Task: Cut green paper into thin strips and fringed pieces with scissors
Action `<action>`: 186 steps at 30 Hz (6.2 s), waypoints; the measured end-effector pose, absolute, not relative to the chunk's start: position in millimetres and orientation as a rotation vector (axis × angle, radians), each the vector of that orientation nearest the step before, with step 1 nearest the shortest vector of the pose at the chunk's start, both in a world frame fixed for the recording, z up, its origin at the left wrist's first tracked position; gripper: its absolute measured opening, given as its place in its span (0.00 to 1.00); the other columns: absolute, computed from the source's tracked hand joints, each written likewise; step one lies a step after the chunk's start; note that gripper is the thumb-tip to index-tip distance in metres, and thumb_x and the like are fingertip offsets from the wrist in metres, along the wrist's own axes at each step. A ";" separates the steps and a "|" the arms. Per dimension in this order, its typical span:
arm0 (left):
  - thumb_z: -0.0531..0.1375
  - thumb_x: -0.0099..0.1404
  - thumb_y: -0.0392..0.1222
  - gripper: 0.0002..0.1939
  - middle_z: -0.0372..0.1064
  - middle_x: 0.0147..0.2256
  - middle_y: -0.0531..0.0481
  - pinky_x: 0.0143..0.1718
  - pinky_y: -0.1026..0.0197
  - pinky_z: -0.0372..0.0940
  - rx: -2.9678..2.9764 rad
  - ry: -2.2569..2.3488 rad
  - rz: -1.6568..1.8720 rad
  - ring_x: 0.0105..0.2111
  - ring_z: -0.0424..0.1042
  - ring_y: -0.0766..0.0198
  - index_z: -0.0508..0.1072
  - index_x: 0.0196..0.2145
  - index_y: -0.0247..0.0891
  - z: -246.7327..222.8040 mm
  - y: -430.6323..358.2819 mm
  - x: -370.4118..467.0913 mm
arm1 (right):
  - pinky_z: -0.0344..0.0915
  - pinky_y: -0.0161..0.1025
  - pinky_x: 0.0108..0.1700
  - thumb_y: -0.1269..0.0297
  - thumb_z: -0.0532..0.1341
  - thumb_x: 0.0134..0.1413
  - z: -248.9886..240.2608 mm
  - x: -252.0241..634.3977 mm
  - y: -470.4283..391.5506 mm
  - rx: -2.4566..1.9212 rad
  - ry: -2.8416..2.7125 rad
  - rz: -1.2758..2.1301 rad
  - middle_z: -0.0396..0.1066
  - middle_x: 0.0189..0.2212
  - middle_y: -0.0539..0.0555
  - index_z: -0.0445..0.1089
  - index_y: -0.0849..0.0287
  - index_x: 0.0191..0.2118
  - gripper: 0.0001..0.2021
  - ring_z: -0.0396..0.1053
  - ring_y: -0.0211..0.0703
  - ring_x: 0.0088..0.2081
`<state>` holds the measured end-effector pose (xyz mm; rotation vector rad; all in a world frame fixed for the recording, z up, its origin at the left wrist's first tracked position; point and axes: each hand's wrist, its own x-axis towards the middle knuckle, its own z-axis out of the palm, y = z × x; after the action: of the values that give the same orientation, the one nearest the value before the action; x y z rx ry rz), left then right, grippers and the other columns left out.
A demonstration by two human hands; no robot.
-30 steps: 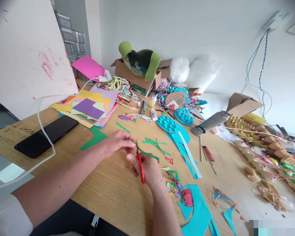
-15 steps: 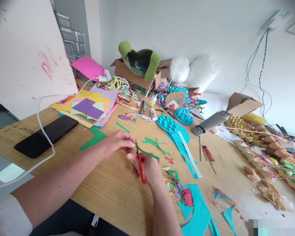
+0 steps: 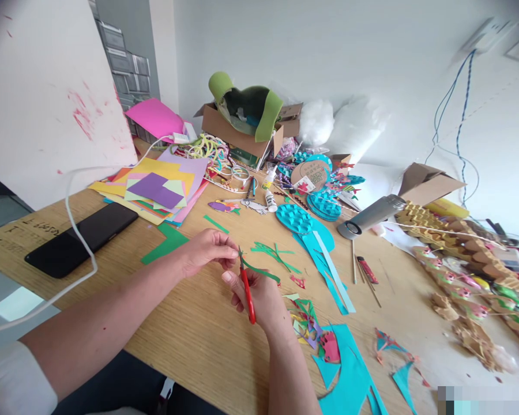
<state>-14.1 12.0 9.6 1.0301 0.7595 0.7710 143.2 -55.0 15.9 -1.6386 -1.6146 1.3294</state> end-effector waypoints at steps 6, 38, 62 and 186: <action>0.64 0.46 0.38 0.07 0.70 0.20 0.51 0.26 0.65 0.64 1.037 0.764 0.762 0.21 0.68 0.69 0.72 0.23 0.32 9.1 12.5 -13.4 | 0.57 0.30 0.18 0.46 0.63 0.48 15.6 144.5 -55.6 -1.596 -1.624 1.352 0.68 0.14 0.50 0.63 0.59 0.20 0.21 0.65 0.36 0.15; 0.65 0.46 0.37 0.06 0.70 0.19 0.51 0.27 0.64 0.64 1.007 0.773 0.773 0.21 0.69 0.69 0.73 0.23 0.32 9.5 12.3 -13.6 | 0.55 0.29 0.16 0.45 0.63 0.47 17.4 142.3 -55.9 -1.670 -1.546 1.370 0.68 0.13 0.51 0.61 0.59 0.20 0.22 0.63 0.34 0.14; 0.63 0.50 0.39 0.07 0.70 0.21 0.50 0.26 0.64 0.64 1.018 0.748 0.773 0.21 0.68 0.69 0.72 0.24 0.31 9.5 12.5 -14.6 | 0.55 0.29 0.16 0.43 0.63 0.44 20.7 141.0 -55.2 -1.686 -1.538 1.375 0.67 0.12 0.50 0.61 0.59 0.18 0.24 0.63 0.35 0.13; 0.68 0.43 0.34 0.08 0.69 0.20 0.51 0.27 0.65 0.62 0.617 0.699 1.025 0.21 0.69 0.69 0.72 0.22 0.31 14.6 -2.8 -3.4 | 0.56 0.30 0.17 0.40 0.58 0.51 15.5 132.1 -56.4 -1.609 -1.563 1.222 0.69 0.14 0.53 0.67 0.61 0.20 0.26 0.64 0.36 0.14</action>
<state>-3.4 -2.8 14.6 0.6166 0.6991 1.0254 132.1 -56.4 15.5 -1.6091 -1.5631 1.2217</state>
